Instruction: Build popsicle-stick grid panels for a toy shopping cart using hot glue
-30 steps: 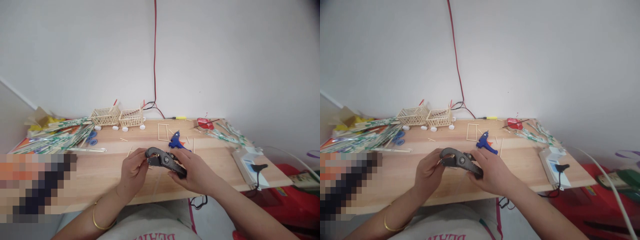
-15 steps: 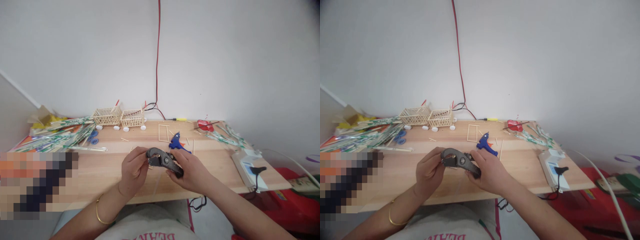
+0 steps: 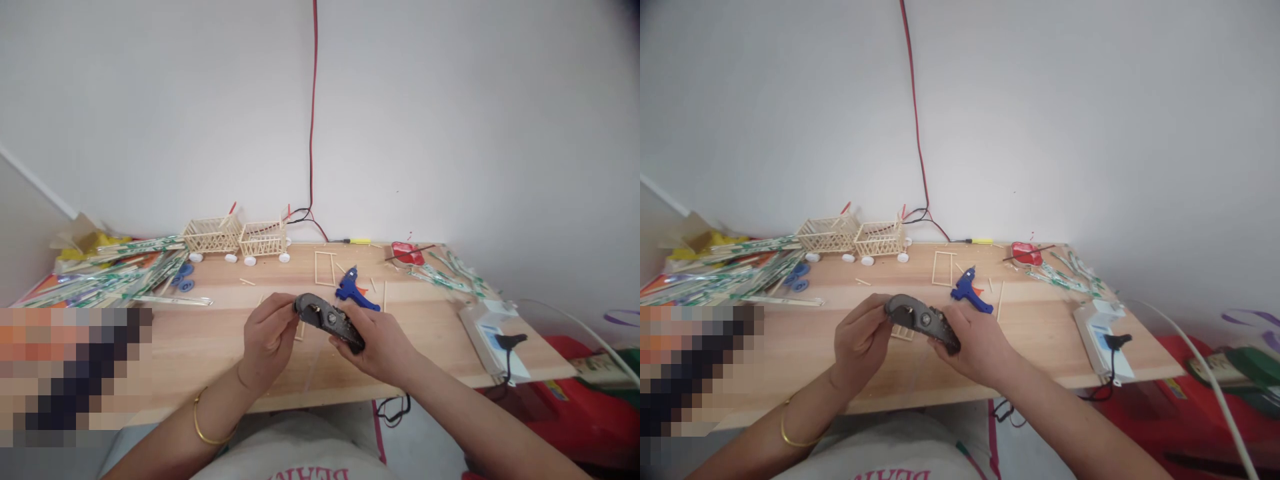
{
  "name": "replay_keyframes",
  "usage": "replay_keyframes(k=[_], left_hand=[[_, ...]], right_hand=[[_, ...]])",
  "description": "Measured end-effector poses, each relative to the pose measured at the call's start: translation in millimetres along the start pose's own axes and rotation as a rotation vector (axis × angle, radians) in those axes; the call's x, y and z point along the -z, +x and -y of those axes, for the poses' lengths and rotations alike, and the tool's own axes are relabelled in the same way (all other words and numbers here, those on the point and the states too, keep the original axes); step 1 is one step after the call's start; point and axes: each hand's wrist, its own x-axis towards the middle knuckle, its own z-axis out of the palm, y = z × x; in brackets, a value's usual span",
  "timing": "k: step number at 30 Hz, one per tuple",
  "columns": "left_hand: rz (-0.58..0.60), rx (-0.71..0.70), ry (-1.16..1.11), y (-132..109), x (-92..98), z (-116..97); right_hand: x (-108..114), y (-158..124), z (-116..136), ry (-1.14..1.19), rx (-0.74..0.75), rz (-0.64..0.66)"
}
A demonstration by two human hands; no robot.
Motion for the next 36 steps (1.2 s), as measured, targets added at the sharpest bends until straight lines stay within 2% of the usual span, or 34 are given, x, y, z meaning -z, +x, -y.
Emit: replay_keyframes(k=[4,9,25,36], left_hand=[[0.075,0.079,-0.061,1,0.5,1],[0.135,0.147,-0.136,3,0.8,-1],[0.187,0.212,-0.126,3,4.2,-6],[0.216,0.366,-0.176,-3,-4.6,-4]], right_hand=[[5,0,1,0.056,-0.017,0.055],[13,-1,0,0.081,-0.006,0.065],[20,1,0,0.02,-0.003,0.114],[18,-5,-7,-0.063,-0.061,0.153]])
